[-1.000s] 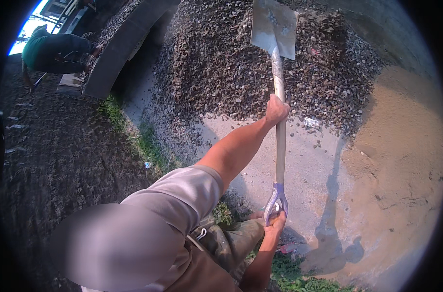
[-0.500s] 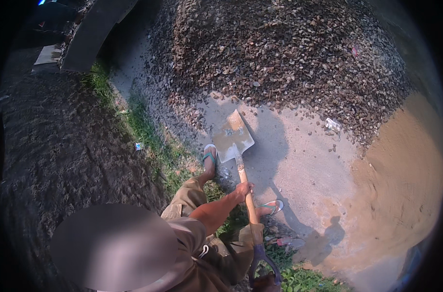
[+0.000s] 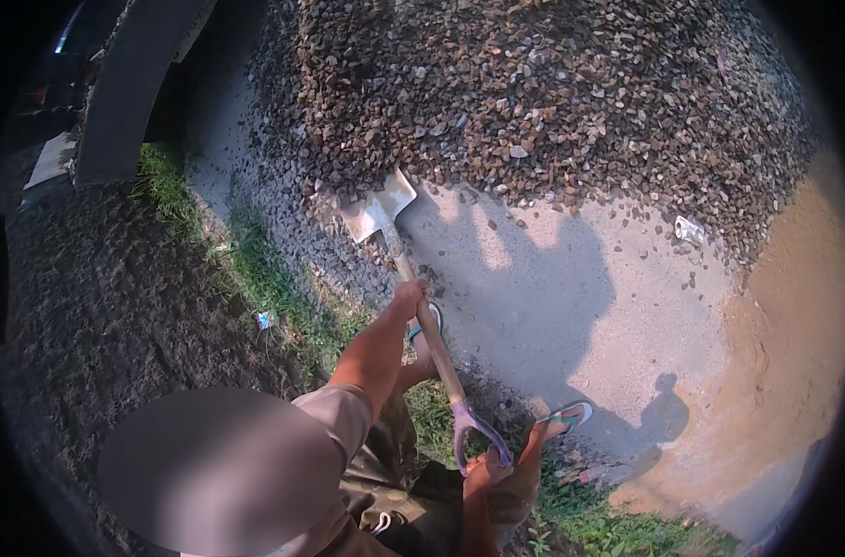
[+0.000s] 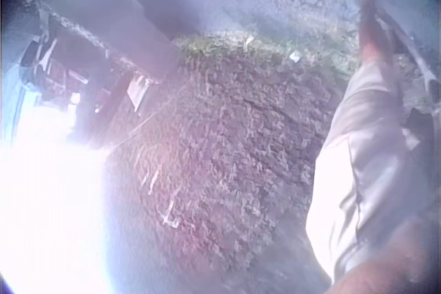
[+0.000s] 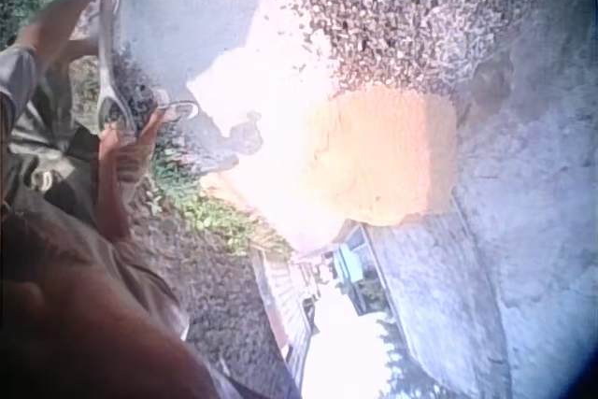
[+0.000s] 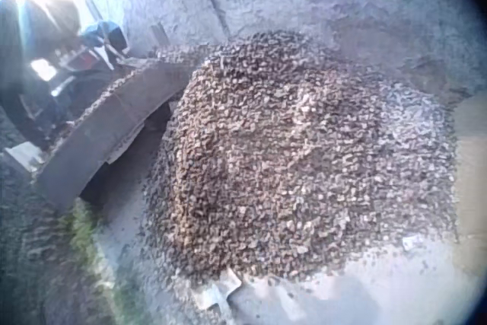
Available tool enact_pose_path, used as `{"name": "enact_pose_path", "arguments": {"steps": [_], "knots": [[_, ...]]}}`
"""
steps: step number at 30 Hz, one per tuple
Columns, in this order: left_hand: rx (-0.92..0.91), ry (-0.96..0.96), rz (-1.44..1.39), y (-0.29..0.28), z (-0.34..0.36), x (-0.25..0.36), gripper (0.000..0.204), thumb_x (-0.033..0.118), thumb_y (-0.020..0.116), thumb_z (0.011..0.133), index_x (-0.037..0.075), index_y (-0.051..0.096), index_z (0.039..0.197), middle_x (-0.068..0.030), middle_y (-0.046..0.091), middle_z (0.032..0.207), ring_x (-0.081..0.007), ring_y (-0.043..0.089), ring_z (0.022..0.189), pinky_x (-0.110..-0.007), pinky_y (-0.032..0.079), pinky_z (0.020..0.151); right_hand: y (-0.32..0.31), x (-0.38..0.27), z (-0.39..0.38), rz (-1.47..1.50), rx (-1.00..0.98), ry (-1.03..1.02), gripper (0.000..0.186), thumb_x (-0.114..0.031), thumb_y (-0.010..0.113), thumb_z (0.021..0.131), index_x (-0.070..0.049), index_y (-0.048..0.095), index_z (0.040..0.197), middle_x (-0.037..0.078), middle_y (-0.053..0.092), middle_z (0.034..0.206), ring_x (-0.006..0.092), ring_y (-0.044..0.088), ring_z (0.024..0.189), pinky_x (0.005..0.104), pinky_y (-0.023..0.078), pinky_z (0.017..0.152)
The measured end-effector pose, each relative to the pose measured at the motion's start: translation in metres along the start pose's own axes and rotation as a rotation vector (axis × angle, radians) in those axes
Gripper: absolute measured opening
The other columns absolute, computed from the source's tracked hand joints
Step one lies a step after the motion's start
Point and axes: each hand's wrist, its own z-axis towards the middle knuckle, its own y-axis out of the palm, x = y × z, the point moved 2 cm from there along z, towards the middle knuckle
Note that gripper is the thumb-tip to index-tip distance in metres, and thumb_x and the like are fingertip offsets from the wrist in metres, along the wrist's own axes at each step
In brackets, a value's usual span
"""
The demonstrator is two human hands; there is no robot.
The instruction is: The person uses a shovel to move gravel from a pile on the ground into a truck bed. Another person in the truck bed also shovels gravel to spread it evenly.
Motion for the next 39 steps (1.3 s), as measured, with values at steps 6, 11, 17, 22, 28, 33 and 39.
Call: {"name": "enact_pose_path", "arguments": {"steps": [6, 11, 17, 22, 28, 33, 39], "knots": [[-0.252, 0.512, 1.351, 0.014, -0.083, -0.001, 0.025, 0.019, 0.067, 0.069, 0.012, 0.066, 0.093, -0.0078, 0.064, 0.081, -0.0212, 0.063, 0.075, -0.031, 0.048, 0.067, -0.084, 0.079, 0.024, 0.167, 0.13, 0.012, 0.007, -0.009, 0.056, 0.077, -0.004, 0.051, 0.076, 0.003, 0.042, 0.05, 0.0163, 0.042, 0.034, 0.0305, 0.035, 0.03], [-0.147, 0.188, 1.208, 0.063, -0.114, 0.06, 0.013, 0.017, 0.065, 0.071, 0.01, 0.066, 0.081, -0.0086, 0.062, 0.068, -0.0196, 0.062, 0.062, -0.032, 0.048, 0.057, -0.129, 0.077, 0.0, 0.292, 0.124, 0.106, 0.012, -0.012, 0.06, 0.077, -0.005, 0.05, 0.076, 0.003, 0.041, 0.052, 0.0164, 0.041, 0.037, 0.0313, 0.035, 0.032], [0.267, 0.051, 0.433, 0.202, -0.143, 0.233, 0.021, 0.014, 0.066, 0.068, -0.004, 0.056, 0.069, -0.0193, 0.063, 0.075, -0.0298, 0.064, 0.073, -0.036, 0.053, 0.063, -0.161, -0.043, -0.021, 0.527, -0.144, 0.286, 0.015, -0.02, 0.06, 0.078, -0.01, 0.049, 0.076, 0.002, 0.043, 0.059, 0.0159, 0.042, 0.046, 0.0313, 0.039, 0.042], [0.067, 0.393, 0.71, 0.39, -0.304, 0.476, 0.048, 0.014, 0.063, 0.069, -0.006, 0.036, 0.103, -0.0273, 0.057, 0.098, -0.0386, 0.058, 0.094, -0.041, 0.049, 0.082, -0.199, -0.169, -0.001, 0.674, -0.415, 0.32, 0.006, -0.017, 0.057, 0.081, -0.013, 0.052, 0.08, -0.001, 0.049, 0.063, 0.0122, 0.047, 0.05, 0.0275, 0.04, 0.043], [-0.191, 0.354, 0.438, 0.363, -0.32, 0.486, 0.054, 0.018, 0.071, 0.065, -0.01, 0.041, 0.1, -0.0256, 0.059, 0.09, -0.0344, 0.061, 0.086, -0.039, 0.05, 0.077, -0.254, -0.204, -0.052, 0.69, -0.507, -0.089, 0.012, -0.019, 0.059, 0.076, -0.011, 0.051, 0.081, 0.001, 0.047, 0.066, 0.0111, 0.043, 0.05, 0.0257, 0.038, 0.044], [-0.649, -0.009, 0.27, 0.252, -0.363, 0.409, 0.062, 0.009, 0.068, 0.071, 0.0, 0.036, 0.123, -0.0159, 0.061, 0.078, -0.0235, 0.062, 0.063, -0.031, 0.045, 0.044, -0.321, -0.206, -0.109, 0.532, -0.221, -0.155, 0.01, -0.012, 0.053, 0.07, -0.011, 0.046, 0.077, -0.001, 0.042, 0.065, 0.0115, 0.04, 0.054, 0.0262, 0.038, 0.046], [-0.505, 0.222, 0.682, -0.054, -0.267, 0.202, 0.011, 0.013, 0.056, 0.075, 0.007, 0.055, 0.083, -0.0081, 0.062, 0.067, -0.0217, 0.062, 0.064, -0.035, 0.05, 0.053, -0.273, -0.191, -0.101, 0.314, 0.178, -0.149, 0.016, -0.021, 0.056, 0.071, -0.009, 0.05, 0.08, 0.0, 0.04, 0.059, 0.013, 0.04, 0.046, 0.0266, 0.037, 0.042]]}}
